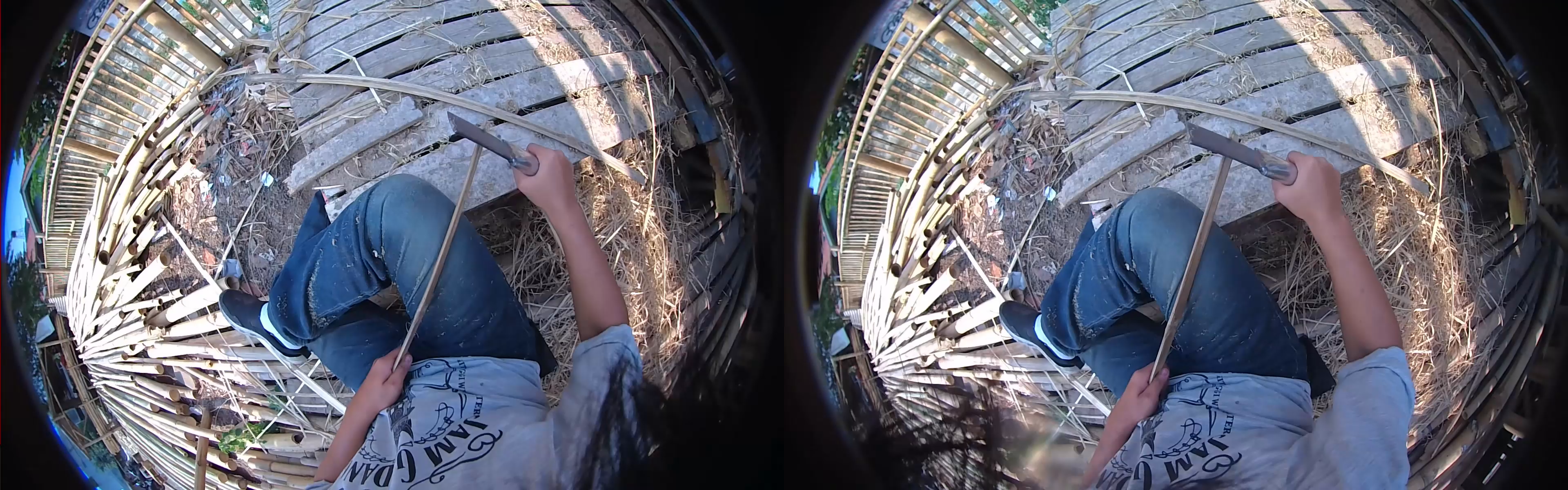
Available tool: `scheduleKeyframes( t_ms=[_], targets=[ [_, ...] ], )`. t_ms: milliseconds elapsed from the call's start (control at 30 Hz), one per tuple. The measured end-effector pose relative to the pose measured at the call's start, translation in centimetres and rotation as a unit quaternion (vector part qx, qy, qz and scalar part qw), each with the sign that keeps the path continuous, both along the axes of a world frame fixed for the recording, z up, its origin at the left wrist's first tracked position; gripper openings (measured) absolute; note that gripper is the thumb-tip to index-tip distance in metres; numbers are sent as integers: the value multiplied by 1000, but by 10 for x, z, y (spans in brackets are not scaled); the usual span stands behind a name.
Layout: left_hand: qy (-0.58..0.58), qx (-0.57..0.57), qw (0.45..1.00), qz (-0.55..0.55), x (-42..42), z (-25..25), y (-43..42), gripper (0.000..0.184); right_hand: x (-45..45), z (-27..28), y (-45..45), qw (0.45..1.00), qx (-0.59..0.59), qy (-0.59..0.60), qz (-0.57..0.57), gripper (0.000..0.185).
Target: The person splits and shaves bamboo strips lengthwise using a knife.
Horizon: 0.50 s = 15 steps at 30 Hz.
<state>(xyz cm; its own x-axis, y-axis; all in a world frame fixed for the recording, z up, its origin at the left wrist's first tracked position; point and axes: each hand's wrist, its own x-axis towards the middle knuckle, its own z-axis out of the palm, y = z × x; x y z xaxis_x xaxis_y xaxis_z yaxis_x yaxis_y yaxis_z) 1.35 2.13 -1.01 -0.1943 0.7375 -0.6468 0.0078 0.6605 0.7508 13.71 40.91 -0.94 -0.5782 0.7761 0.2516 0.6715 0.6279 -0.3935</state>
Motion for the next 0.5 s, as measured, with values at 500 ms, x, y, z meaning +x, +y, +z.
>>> scheduleKeyframes(
  t_ms=[500],
  targets=[
    [-22,15,1000,17,-5,-2,-1,25,-9,2,-14,996,-29,5,-79,18]
  ],
)
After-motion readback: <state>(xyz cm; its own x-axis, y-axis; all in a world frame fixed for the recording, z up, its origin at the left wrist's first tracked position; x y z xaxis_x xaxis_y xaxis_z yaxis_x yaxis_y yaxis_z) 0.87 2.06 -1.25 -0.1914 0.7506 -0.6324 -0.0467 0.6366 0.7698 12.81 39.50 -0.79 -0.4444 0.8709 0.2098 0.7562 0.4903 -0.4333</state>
